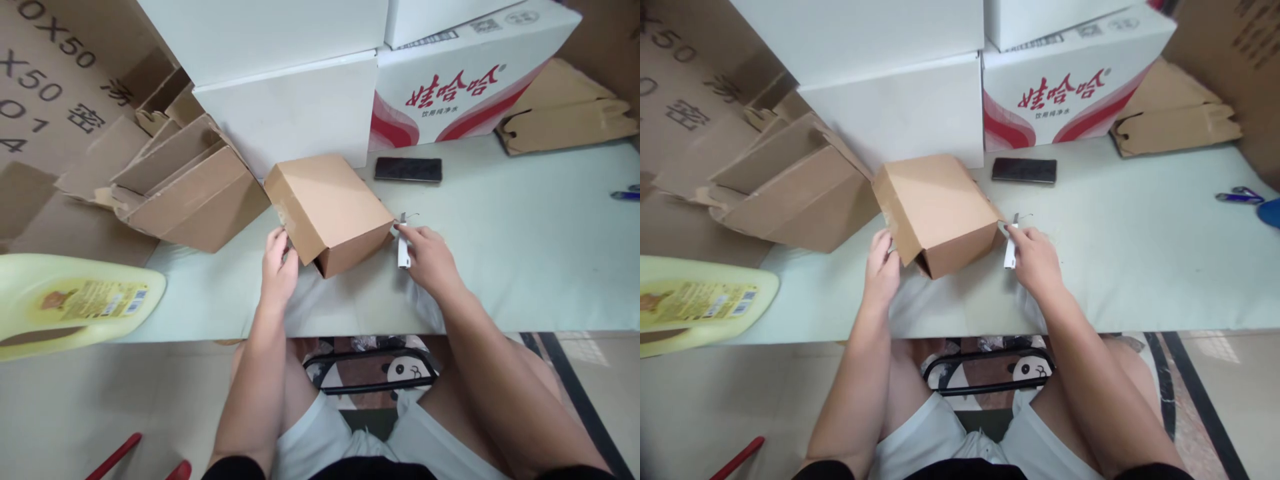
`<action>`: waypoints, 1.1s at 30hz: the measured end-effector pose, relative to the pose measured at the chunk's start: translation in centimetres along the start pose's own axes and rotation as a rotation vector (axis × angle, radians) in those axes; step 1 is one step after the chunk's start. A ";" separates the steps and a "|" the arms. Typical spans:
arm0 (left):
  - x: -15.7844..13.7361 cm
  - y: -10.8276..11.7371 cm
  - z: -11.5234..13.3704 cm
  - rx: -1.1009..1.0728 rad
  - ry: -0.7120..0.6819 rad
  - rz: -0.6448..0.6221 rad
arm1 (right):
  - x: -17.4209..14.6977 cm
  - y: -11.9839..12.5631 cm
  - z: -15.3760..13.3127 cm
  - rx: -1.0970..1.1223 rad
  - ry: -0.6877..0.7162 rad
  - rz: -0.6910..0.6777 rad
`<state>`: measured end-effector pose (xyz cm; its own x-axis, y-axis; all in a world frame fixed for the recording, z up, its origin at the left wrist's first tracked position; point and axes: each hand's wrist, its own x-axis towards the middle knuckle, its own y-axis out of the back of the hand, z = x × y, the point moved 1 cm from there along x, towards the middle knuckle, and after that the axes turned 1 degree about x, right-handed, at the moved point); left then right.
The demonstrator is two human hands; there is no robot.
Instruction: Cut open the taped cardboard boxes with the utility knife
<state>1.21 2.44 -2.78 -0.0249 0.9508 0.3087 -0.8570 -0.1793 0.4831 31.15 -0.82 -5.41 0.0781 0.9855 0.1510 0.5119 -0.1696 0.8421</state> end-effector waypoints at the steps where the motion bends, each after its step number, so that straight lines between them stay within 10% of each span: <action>1: 0.0 0.0 0.0 0.010 0.020 -0.021 | 0.0 -0.2 0.1 0.004 0.007 0.016; 8: 0.2 0.1 -1.9 -0.137 0.207 0.098 | 0.1 -0.3 0.1 0.234 0.082 0.033; 16: -0.4 -0.9 -0.4 -0.386 0.095 0.099 | -0.2 0.9 -1.5 0.508 0.256 -0.054; 33: -0.7 -0.7 1.1 -0.112 0.059 0.115 | -1.6 0.7 -2.8 0.807 0.232 -0.202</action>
<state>2.37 1.62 -2.40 -0.1534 0.9396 0.3060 -0.8986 -0.2614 0.3524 29.01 -2.57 -3.63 -0.2114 0.9537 0.2139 0.9552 0.1552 0.2520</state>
